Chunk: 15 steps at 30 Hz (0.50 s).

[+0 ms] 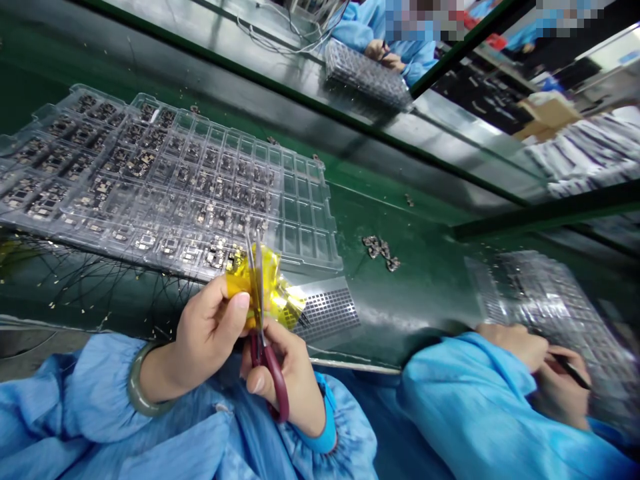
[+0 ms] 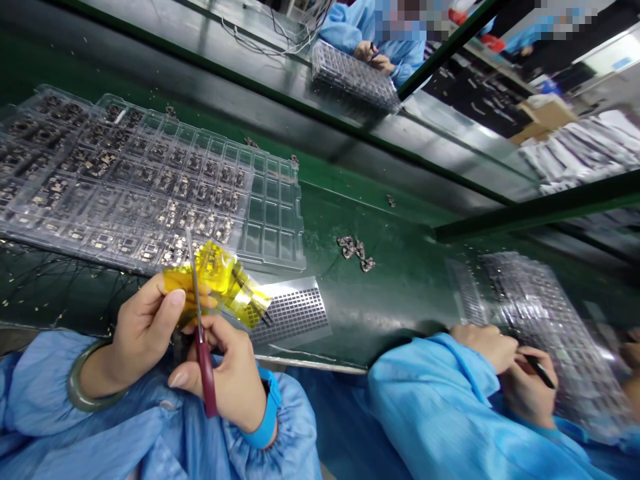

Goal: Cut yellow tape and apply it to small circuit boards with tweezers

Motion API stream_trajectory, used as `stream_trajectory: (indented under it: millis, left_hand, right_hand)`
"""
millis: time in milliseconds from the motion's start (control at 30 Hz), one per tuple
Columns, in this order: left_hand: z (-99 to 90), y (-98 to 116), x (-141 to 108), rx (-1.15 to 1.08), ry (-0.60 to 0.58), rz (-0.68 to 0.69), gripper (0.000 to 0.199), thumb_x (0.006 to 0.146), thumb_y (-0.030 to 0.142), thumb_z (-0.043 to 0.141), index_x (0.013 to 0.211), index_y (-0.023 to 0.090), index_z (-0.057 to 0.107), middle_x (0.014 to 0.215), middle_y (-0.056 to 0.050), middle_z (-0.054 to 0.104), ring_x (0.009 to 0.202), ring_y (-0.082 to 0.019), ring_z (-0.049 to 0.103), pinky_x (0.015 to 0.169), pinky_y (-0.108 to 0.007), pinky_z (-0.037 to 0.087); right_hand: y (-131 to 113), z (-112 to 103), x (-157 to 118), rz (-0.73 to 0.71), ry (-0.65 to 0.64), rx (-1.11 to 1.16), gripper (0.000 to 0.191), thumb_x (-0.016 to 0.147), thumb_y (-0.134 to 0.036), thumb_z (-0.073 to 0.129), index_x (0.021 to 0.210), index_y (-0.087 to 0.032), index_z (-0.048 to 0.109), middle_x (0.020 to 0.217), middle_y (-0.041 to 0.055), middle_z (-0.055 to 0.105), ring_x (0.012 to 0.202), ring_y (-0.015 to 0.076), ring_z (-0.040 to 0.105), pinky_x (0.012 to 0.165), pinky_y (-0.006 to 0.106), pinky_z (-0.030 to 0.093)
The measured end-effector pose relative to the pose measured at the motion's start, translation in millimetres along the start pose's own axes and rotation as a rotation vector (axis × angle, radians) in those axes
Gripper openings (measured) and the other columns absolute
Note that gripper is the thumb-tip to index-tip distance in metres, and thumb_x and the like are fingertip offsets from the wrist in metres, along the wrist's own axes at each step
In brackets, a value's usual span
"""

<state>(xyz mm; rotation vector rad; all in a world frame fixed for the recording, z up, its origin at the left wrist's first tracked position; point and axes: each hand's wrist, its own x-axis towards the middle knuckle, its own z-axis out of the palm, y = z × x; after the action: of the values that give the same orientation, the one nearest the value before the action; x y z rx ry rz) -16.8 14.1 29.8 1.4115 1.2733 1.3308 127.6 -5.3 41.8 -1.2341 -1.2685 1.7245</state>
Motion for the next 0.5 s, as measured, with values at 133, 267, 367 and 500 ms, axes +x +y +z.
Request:
stream_trajectory:
  millis: [133,267,367,500]
  left_hand:
    - [1.8,-3.4,-3.2,0.003,-0.048,0.013,0.023,0.097,0.033,0.049,0.079,0.021,0.054,0.069,0.000,0.062,0.061,-0.013,0.059,0.055,-0.021,0.047]
    - [1.6,-7.6,-5.6,0.024,-0.070,0.024,0.020,0.099,0.029,0.046,0.084,0.020,0.055,0.070,0.000,0.062,0.062,-0.012,0.058,0.057,-0.021,0.047]
    - [1.3,-9.0,-6.7,0.022,-0.077,0.024,0.019,0.099,0.029,0.046,0.085,0.019,0.055,0.073,-0.001,0.062,0.065,-0.012,0.058,0.059,-0.021,0.047]
    - [0.8,-8.5,-7.2,-0.005,-0.089,0.019,0.019,0.099,0.027,0.046,0.084,0.020,0.054,0.070,0.001,0.057,0.062,-0.011,0.055,0.059,-0.021,0.045]
  right_hand:
    - [-3.3,0.7,2.1,-0.039,0.018,-0.022,0.068,0.058,-0.080,0.072,0.075,-0.017,0.057,0.059,-0.0013,0.056,0.052,0.0122,0.047,0.050,0.025,0.037]
    - [-3.4,0.6,3.1,-0.011,0.040,-0.005,0.064,0.058,-0.077,0.075,0.069,-0.018,0.055,0.055,-0.0034,0.052,0.049,0.0097,0.041,0.047,0.024,0.031]
    - [-2.4,0.3,2.9,0.007,0.037,0.018,0.064,0.056,-0.076,0.078,0.068,-0.017,0.055,0.054,-0.0044,0.050,0.048,0.0084,0.038,0.046,0.023,0.028]
    - [-2.7,0.5,2.8,0.005,0.027,0.033,0.063,0.058,-0.075,0.077,0.068,-0.017,0.055,0.055,-0.0042,0.050,0.048,0.0084,0.038,0.046,0.023,0.028]
